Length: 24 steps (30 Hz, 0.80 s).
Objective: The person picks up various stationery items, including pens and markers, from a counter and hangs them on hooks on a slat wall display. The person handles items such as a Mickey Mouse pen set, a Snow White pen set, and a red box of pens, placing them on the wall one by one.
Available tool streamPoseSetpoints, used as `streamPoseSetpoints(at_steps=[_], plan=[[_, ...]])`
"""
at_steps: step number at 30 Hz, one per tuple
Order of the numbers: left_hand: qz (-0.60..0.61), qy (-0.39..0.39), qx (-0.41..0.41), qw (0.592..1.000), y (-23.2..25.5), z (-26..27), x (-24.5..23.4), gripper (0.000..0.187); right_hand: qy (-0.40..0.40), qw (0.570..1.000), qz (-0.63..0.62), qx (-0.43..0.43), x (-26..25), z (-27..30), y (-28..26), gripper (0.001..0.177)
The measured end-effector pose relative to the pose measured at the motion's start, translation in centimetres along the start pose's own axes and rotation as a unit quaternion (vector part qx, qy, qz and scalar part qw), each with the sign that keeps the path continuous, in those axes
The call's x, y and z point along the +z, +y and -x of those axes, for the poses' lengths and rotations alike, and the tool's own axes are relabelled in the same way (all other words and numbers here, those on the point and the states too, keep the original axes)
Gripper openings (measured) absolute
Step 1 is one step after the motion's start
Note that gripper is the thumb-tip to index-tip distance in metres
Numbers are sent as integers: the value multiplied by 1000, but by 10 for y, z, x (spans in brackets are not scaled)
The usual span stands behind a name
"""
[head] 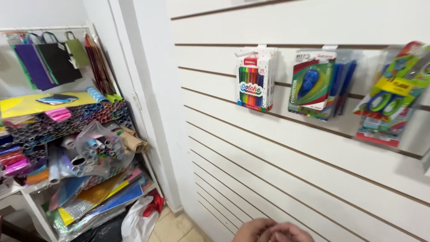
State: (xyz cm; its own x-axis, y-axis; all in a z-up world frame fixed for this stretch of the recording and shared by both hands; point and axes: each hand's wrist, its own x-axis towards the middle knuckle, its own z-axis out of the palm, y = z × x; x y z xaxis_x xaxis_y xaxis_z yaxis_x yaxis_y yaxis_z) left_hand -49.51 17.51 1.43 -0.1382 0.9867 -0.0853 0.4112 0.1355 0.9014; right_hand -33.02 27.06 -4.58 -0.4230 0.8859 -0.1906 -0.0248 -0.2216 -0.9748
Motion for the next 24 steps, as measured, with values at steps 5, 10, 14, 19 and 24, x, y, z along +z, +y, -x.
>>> streamPoseSetpoints(at_steps=[5, 10, 14, 19, 24], plan=[[114, 198, -80, 970, 59, 14, -26, 20, 39, 990, -112, -75, 35, -42, -14, 18], [127, 135, 9, 983, 28, -44, -59, 21, -3, 989, -89, -116, 42, -71, -38, 18], [81, -43, 360, 928, -3, -114, -104, 18, -45, 949, 148, -275, 23, -117, -55, 19], [52, -53, 476, 876, 22, -149, -174, 15, 63, 798, 217, -559, 88, -99, -133, 16], [51, -32, 633, 772, 64, -183, -248, 18, 159, 716, 265, -626, 134, -85, -200, 14]])
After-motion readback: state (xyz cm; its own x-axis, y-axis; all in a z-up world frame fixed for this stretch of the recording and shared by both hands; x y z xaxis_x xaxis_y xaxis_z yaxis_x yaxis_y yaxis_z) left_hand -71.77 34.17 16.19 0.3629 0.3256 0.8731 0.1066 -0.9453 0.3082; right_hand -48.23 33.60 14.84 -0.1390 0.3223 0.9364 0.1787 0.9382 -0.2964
